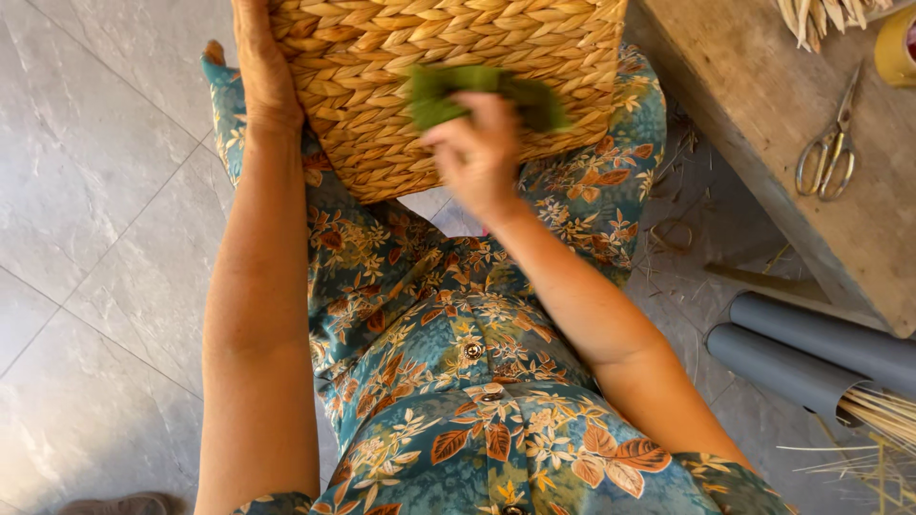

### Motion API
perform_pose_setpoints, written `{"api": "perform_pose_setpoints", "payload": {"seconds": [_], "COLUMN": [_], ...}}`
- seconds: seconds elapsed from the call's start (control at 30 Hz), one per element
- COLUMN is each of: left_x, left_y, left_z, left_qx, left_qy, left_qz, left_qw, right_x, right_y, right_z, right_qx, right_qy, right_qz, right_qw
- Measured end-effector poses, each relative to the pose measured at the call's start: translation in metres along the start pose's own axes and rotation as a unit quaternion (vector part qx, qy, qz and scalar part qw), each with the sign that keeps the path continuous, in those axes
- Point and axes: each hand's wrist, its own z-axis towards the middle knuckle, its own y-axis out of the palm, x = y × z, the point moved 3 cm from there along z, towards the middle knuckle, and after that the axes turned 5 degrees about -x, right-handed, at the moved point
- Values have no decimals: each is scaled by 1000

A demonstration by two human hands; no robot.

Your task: The person wipes the exterior and interior surfaces of a woven basket using a green cloth. They rotate the basket to reach different sides and continue wiping the inside walls and bottom.

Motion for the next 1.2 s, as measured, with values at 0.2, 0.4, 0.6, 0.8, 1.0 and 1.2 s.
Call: {"api": "perform_pose_setpoints", "payload": {"seconds": [0.2,0.4,0.6,0.8,1.0,1.2], "left_x": [21,20,17,14,16,18], "left_y": [20,16,19,13,18,18], "left_z": [-3,-2,-1,1,1,-1], "left_qx": [-42,-27,-51,-30,-42,-54], "left_qy": [27,19,11,-7,4,14], "left_qz": [-19,-12,-10,-6,-40,-33], "left_qw": [999,999,999,1000,998,998], "right_x": [-24,62,107,37,5,97], "right_y": [31,-48,-92,-4,30,-50], "right_z": [16,28,36,44,75,89], "right_qx": [-126,-39,126,86,-109,24], "right_qy": [-197,-146,39,3,-218,-88], "right_qz": [-40,-130,-98,-38,-83,-56], "right_qw": [972,980,986,996,966,994]}}
